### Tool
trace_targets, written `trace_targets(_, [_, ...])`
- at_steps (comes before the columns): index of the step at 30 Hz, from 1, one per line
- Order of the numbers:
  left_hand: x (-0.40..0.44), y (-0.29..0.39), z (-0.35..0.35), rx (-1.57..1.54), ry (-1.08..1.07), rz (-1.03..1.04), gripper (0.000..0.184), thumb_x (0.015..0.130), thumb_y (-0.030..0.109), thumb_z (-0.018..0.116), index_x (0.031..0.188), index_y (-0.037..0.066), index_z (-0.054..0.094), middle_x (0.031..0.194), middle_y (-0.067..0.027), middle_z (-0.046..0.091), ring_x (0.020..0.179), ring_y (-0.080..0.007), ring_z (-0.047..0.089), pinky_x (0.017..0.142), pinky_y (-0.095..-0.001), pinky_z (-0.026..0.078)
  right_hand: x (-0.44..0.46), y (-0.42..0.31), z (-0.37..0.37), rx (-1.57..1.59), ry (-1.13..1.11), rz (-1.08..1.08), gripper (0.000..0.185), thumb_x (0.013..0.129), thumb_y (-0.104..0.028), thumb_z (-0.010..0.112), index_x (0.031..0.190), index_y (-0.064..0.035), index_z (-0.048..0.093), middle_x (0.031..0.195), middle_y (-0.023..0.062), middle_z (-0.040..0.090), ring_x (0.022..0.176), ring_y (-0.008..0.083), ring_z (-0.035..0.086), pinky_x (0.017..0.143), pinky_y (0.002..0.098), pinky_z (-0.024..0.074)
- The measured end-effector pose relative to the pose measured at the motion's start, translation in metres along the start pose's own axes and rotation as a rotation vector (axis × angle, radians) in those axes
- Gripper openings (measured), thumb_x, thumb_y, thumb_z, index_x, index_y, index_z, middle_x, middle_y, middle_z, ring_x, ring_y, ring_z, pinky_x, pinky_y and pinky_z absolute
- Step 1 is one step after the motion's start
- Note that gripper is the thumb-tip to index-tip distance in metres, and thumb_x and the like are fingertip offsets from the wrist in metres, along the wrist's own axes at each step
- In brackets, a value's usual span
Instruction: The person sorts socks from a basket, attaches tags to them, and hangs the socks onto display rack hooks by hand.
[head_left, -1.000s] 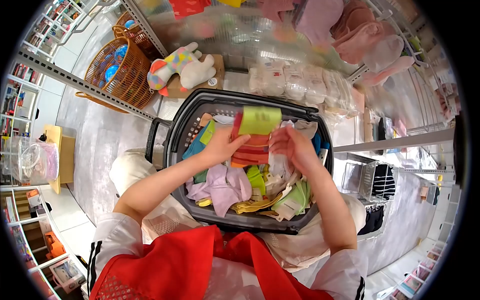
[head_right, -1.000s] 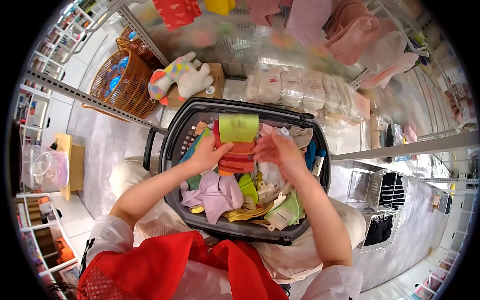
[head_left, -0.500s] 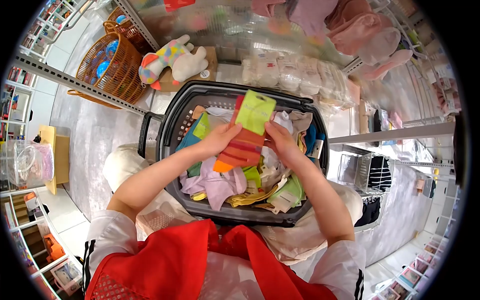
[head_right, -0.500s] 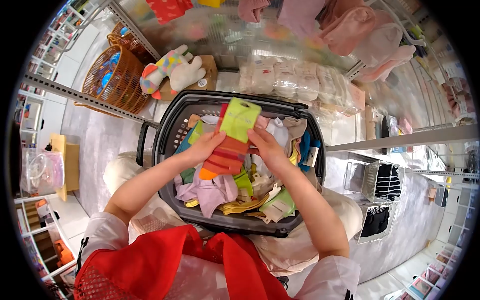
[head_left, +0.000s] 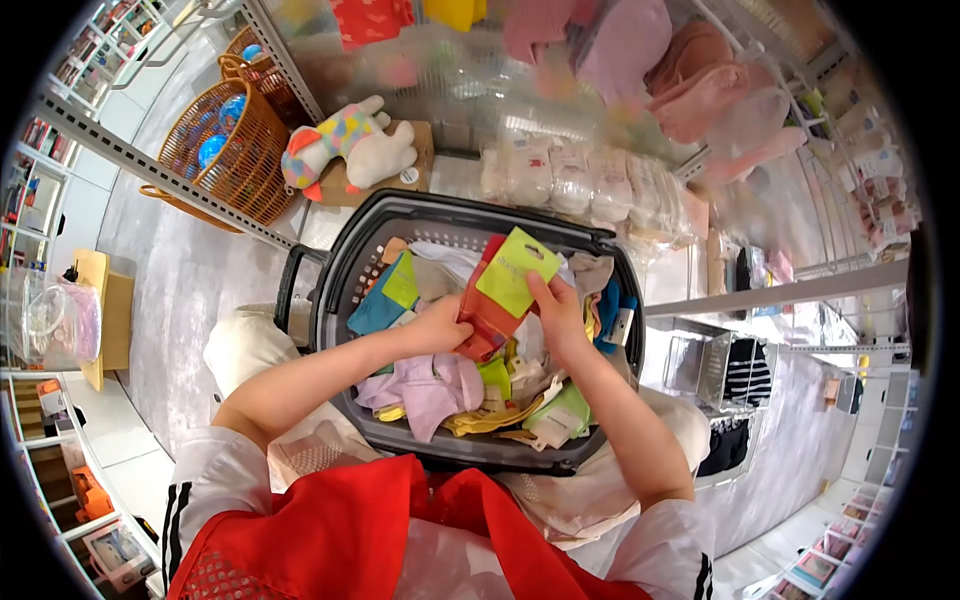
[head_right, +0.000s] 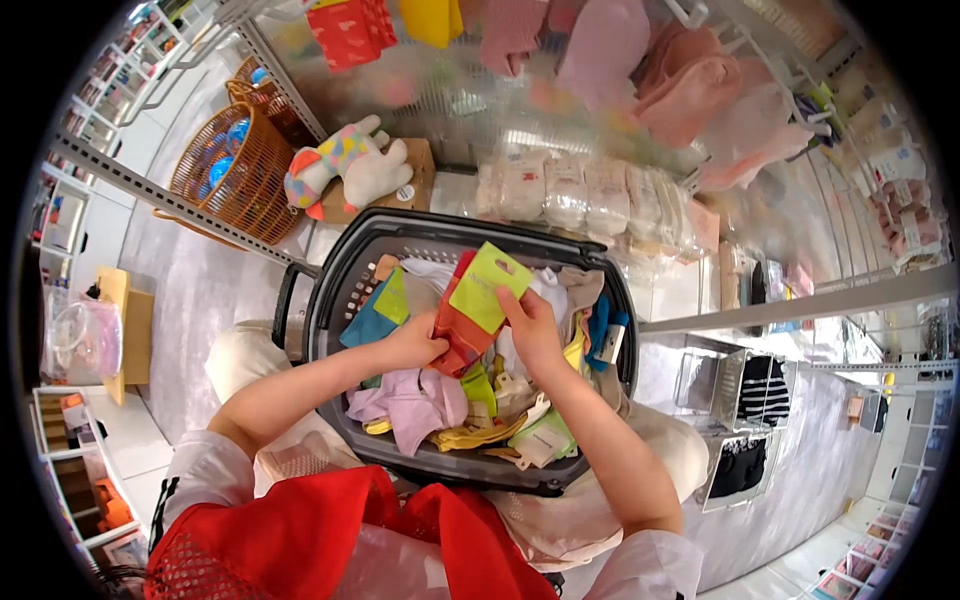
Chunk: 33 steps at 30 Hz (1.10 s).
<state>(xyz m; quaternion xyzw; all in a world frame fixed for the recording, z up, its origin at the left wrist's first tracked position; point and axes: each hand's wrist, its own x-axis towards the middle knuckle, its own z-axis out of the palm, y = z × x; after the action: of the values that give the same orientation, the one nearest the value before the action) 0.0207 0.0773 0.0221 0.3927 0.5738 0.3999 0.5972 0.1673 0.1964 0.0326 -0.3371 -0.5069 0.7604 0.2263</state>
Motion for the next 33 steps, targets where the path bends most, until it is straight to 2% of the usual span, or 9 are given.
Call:
trace_targets(5, [0.005, -0.017, -0.006, 0.351, 0.082, 0.06, 0.031, 0.069, -0.002, 0.041, 0.097, -0.001, 0.055, 0.087, -0.0181, 0.061, 0.085, -0.0243, 0.059, 0.075, -0.0286, 0.045, 0.001, -0.004, -0.002, 0.037, 0.067, 0.035, 0.034, 0.091, -0.024, 0.045, 0.108, 0.0039, 0.053, 0.097, 0.0048, 0.059, 0.084, 0.009, 0.055, 0.074, 0.0234, 0.0432])
trace_targets(6, [-0.003, 0.007, -0.002, 0.366, 0.133, 0.02, 0.028, 0.065, 0.003, 0.045, 0.09, -0.002, 0.057, 0.082, -0.023, 0.06, 0.083, -0.0357, 0.058, 0.072, -0.0384, 0.045, 0.006, 0.005, -0.008, 0.0, 0.091, -0.004, 0.036, 0.091, -0.029, 0.043, 0.106, 0.0013, 0.055, 0.092, 0.0044, 0.06, 0.079, 0.0103, 0.057, 0.071, 0.0234, 0.0444])
trace_targets(10, [-0.01, 0.016, 0.0, 0.81, -0.185, -0.067, 0.027, 0.064, 0.007, 0.045, 0.087, 0.0, 0.057, 0.082, -0.023, 0.059, 0.079, -0.0371, 0.057, 0.068, -0.0438, 0.045, 0.008, -0.024, -0.014, -0.01, 0.128, 0.033, 0.039, 0.092, -0.032, 0.039, 0.08, 0.0005, 0.057, 0.067, 0.008, 0.06, 0.059, 0.0133, 0.057, 0.061, 0.0245, 0.0459])
trace_targets(16, [-0.021, -0.002, 0.018, 0.709, -0.267, -0.081, 0.028, 0.065, 0.007, 0.044, 0.089, 0.0, 0.057, 0.083, -0.024, 0.058, 0.081, -0.0363, 0.057, 0.07, -0.0422, 0.045, 0.011, -0.025, -0.019, -0.068, -0.059, 0.102, 0.038, 0.092, -0.031, 0.038, 0.087, 0.0026, 0.056, 0.075, 0.01, 0.061, 0.067, 0.0182, 0.06, 0.065, 0.028, 0.0479])
trace_targets(19, [-0.01, -0.013, 0.005, 0.513, -0.11, 0.092, 0.03, 0.066, 0.005, 0.043, 0.091, 0.0, 0.057, 0.084, -0.0231, 0.059, 0.082, -0.0374, 0.057, 0.071, -0.0405, 0.045, 0.013, -0.017, -0.021, -0.217, -0.204, 0.159, 0.036, 0.092, -0.027, 0.038, 0.093, 0.0032, 0.056, 0.082, 0.0103, 0.061, 0.076, 0.0189, 0.06, 0.068, 0.0294, 0.0479])
trace_targets(23, [-0.003, -0.001, -0.004, 0.424, 0.127, 0.043, 0.028, 0.067, 0.003, 0.043, 0.091, -0.001, 0.056, 0.083, -0.0239, 0.059, 0.082, -0.0368, 0.057, 0.07, -0.0379, 0.045, 0.013, -0.016, -0.027, -0.759, -0.139, 0.003, 0.028, 0.09, -0.024, 0.043, 0.098, 0.0, 0.055, 0.091, 0.0095, 0.06, 0.083, 0.0189, 0.059, 0.072, 0.0303, 0.0483])
trace_targets(26, [0.009, -0.025, -0.008, 0.083, 0.162, 0.075, 0.024, 0.073, 0.006, 0.042, 0.088, -0.002, 0.058, 0.074, -0.0134, 0.062, 0.069, -0.0189, 0.059, 0.063, -0.0306, 0.045, 0.009, -0.019, -0.022, -0.124, -0.01, 0.228, 0.031, 0.087, -0.025, 0.05, 0.099, 0.0037, 0.055, 0.085, 0.0074, 0.061, 0.074, 0.0153, 0.06, 0.062, 0.0262, 0.0508])
trace_targets(28, [0.004, -0.014, -0.004, -0.191, 0.178, 0.016, 0.023, 0.08, 0.013, 0.043, 0.087, -0.003, 0.058, 0.074, -0.0057, 0.06, 0.069, -0.0073, 0.054, 0.06, -0.0244, 0.044, 0.007, -0.021, -0.021, -0.112, -0.032, 0.314, 0.029, 0.087, -0.024, 0.05, 0.097, 0.0034, 0.055, 0.084, 0.0066, 0.061, 0.073, 0.0143, 0.06, 0.061, 0.0262, 0.0519])
trace_targets(33, [-0.007, 0.016, -0.005, 0.335, 0.03, -0.015, 0.028, 0.083, 0.023, 0.047, 0.1, 0.002, 0.055, 0.079, -0.0112, 0.061, 0.076, -0.0217, 0.058, 0.068, -0.0323, 0.044, 0.01, -0.01, -0.028, -0.129, 0.008, 0.205, 0.024, 0.086, -0.019, 0.052, 0.091, 0.0034, 0.057, 0.079, 0.0055, 0.06, 0.069, 0.0103, 0.057, 0.055, 0.0232, 0.0474])
